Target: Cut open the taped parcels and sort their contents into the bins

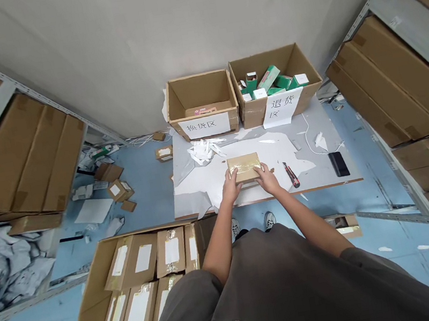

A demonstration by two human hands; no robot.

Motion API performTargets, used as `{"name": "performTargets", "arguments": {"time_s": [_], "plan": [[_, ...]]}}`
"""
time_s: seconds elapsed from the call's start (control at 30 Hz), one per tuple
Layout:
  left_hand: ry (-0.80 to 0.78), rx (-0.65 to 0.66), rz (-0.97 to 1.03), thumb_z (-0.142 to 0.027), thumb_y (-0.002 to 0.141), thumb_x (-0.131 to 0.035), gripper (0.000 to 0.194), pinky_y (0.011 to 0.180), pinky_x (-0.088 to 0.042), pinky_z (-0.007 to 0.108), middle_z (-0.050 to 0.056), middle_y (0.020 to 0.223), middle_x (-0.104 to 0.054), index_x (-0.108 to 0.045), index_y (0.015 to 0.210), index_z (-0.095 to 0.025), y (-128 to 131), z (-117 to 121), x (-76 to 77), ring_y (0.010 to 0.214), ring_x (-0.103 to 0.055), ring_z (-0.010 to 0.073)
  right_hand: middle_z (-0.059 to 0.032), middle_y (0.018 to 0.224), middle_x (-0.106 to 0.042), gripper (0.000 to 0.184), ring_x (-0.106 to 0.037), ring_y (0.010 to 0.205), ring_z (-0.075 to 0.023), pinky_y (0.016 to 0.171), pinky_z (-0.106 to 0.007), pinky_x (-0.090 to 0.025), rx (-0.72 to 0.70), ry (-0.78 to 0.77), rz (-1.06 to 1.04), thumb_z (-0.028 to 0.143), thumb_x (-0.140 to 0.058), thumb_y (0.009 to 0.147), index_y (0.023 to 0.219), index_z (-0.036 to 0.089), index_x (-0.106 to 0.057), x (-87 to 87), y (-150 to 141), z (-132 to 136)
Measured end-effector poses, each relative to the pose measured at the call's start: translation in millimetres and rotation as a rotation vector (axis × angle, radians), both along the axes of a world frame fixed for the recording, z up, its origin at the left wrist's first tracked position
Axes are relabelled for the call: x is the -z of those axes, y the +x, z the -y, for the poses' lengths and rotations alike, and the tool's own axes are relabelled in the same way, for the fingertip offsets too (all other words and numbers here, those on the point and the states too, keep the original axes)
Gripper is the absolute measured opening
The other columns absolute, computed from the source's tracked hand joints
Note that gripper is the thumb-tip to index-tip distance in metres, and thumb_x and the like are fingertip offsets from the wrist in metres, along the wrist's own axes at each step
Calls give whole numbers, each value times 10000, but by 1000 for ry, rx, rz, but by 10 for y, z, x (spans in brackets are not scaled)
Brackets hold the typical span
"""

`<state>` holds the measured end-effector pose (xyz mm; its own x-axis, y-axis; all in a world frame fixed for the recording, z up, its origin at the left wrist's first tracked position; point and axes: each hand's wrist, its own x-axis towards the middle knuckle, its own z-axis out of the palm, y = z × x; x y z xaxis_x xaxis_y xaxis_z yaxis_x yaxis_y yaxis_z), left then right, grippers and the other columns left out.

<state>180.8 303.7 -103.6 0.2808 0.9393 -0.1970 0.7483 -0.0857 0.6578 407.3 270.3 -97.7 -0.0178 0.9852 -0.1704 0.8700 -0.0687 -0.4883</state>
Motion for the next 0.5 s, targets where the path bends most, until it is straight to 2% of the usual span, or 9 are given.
{"name": "performTargets", "arguments": {"time_s": [0.17, 0.3, 0.4, 0.5], "plan": [[11, 15, 34, -342, 968, -738, 745, 1184, -488, 448, 121, 1718, -365, -438, 1649, -331, -96, -46, -109, 1458, -550, 345, -154, 1665, -409, 553, -621, 1332, -342, 1101, -496, -526, -32, 14, 18, 325, -647, 1026, 1570, 296, -554, -145, 131, -67], [76, -3, 117, -398, 1007, -678, 638, 1186, -481, 408, 94, 1620, -518, -495, 1610, -300, -135, -170, -168, 1441, -552, 293, -134, 1631, -469, 522, -585, 1371, -333, 1134, -449, -494, -44, 41, 12, 390, -573, 1065, 1579, 297, -556, -200, 211, -273], [44, -73, 105, -362, 991, -683, 635, 1192, -470, 423, 114, 1557, -585, -511, 1593, -259, -45, -320, -85, 1408, -573, 302, -141, 1564, -544, 518, -597, 1342, -310, 1137, -415, -486, -34, -13, -20, 385, -549, 1067, 1568, 254, -561, -138, 191, -503], [31, -68, 110, -264, 917, -732, 771, 1248, -411, 456, 136, 1584, -557, -442, 1631, -222, 107, -487, 66, 1467, -518, 316, -144, 1533, -581, 510, -582, 1356, -286, 1160, -409, -471, 51, -33, -61, 336, -490, 1071, 1560, 204, -546, -20, 148, -703]]}}
